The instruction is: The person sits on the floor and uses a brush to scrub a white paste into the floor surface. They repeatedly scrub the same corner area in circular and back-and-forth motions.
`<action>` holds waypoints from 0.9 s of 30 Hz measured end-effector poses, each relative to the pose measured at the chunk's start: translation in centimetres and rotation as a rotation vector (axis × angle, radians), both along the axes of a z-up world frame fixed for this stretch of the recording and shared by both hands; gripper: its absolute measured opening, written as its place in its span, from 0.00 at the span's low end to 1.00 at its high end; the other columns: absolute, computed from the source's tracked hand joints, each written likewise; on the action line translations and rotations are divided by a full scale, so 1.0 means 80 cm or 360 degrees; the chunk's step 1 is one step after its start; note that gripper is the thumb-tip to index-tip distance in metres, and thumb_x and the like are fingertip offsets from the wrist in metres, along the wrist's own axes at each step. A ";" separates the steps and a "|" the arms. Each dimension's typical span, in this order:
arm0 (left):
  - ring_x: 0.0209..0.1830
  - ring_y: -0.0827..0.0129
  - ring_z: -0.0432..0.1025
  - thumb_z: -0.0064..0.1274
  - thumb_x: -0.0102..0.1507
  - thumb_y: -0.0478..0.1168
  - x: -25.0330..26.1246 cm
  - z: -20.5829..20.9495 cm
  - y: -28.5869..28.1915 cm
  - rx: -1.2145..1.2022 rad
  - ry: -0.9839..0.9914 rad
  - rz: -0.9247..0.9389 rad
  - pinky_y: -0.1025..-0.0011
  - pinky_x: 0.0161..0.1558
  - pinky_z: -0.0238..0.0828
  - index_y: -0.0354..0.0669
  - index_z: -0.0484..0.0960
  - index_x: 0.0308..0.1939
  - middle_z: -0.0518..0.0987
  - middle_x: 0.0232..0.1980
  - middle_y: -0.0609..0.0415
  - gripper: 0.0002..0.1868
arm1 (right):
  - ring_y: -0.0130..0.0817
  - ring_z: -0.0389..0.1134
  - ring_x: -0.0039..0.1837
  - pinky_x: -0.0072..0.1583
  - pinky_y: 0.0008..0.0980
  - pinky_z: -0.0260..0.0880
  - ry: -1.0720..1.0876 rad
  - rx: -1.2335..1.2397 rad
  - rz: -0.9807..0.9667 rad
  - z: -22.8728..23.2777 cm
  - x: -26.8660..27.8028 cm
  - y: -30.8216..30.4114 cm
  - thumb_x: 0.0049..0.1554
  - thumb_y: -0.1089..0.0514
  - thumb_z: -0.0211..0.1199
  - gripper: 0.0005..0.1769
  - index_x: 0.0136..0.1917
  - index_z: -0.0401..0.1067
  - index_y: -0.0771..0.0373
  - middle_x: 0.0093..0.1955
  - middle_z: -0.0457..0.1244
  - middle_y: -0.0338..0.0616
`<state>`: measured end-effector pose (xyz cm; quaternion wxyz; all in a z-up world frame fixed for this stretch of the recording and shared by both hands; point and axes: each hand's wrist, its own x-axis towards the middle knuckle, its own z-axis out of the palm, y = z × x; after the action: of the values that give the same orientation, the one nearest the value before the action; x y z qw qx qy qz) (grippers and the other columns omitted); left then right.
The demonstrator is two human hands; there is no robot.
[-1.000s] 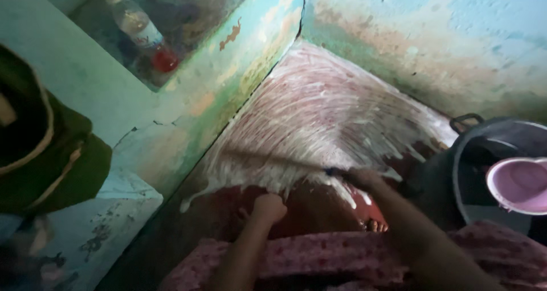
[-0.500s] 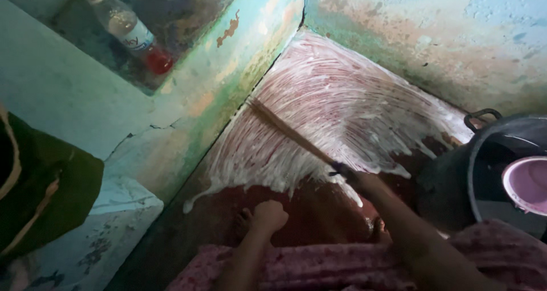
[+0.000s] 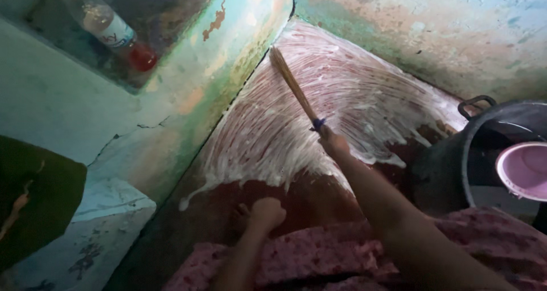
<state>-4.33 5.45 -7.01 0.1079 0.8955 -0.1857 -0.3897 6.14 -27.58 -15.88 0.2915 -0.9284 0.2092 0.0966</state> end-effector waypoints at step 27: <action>0.51 0.42 0.77 0.50 0.59 0.44 0.028 0.005 -0.041 -0.0138 -0.0304 0.0048 0.49 0.55 0.73 0.36 0.85 0.46 0.82 0.49 0.35 0.19 | 0.46 0.70 0.48 0.50 0.44 0.71 0.0355 -0.0042 -0.0155 0.080 -0.199 -0.076 0.63 0.49 0.60 0.25 0.71 0.64 0.55 0.47 0.69 0.55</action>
<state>-2.06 2.20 -6.60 0.1341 0.9258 -0.1983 -0.2925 -9.75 -33.65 -9.50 0.2585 -0.9044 0.2863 0.1823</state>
